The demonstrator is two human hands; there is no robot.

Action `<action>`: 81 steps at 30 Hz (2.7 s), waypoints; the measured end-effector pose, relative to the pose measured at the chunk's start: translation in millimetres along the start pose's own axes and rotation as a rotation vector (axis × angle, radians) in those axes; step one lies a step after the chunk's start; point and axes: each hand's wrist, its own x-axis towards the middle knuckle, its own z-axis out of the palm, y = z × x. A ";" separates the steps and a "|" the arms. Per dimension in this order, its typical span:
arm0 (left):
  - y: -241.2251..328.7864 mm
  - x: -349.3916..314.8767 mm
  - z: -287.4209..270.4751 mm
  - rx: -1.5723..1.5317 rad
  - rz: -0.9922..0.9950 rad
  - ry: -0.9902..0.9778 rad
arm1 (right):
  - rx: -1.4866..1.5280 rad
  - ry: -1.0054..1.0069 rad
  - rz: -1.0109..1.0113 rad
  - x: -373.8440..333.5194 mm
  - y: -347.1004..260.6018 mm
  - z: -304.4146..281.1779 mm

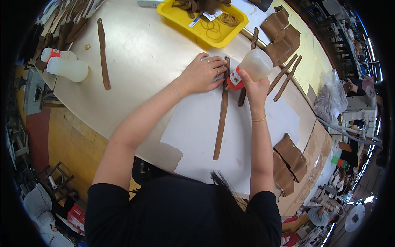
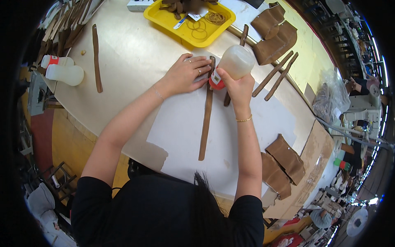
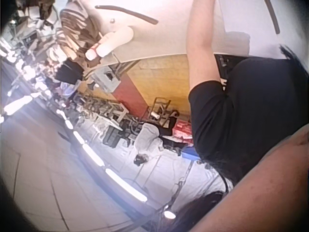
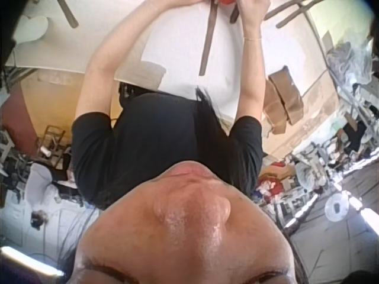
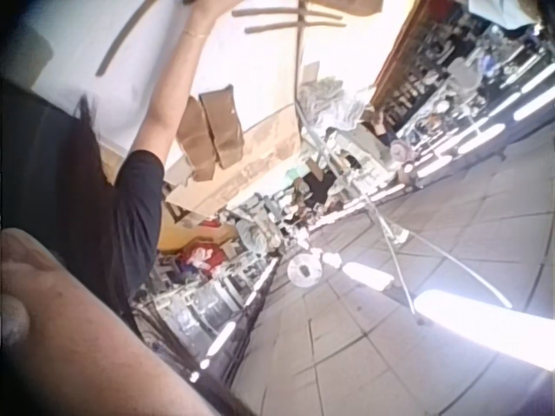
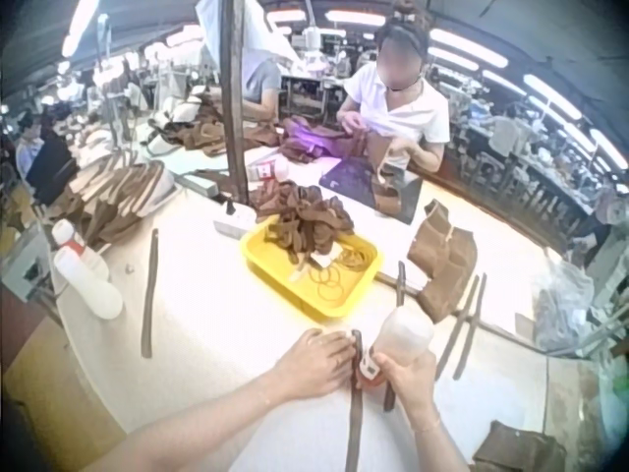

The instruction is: The person applies glue from a red-capped bottle to long brown leather strips and larger leather pieces on a worktable. They handle the strips one at a time, apply glue along the edges, and place them back on the table. Another worker is visible across the table also handling leather parts.

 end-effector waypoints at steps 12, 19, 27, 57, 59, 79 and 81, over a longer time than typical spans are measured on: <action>-1.9 -1.6 4.0 0.016 0.010 0.021 | 0.069 0.027 0.027 -36.3 1.8 -8.5; -2.5 -1.9 4.2 0.047 0.017 -0.001 | 0.102 0.019 0.039 -58.2 4.8 -12.2; -2.0 -2.3 4.8 0.061 0.028 0.003 | 0.130 0.008 0.080 -81.0 -1.9 -17.1; -2.3 -3.3 8.0 0.122 0.057 0.008 | 0.112 -0.083 0.126 -168.4 -15.7 -35.4; -2.3 -3.3 8.6 0.126 0.057 0.009 | 0.122 -0.063 0.116 -175.3 -18.7 -36.1; 0.5 -3.1 13.1 0.279 0.036 -0.023 | 0.407 0.244 0.150 -246.1 -0.2 -19.6; 0.4 -3.0 14.0 0.264 0.035 -0.012 | 0.532 0.386 0.158 -243.6 -1.9 -11.7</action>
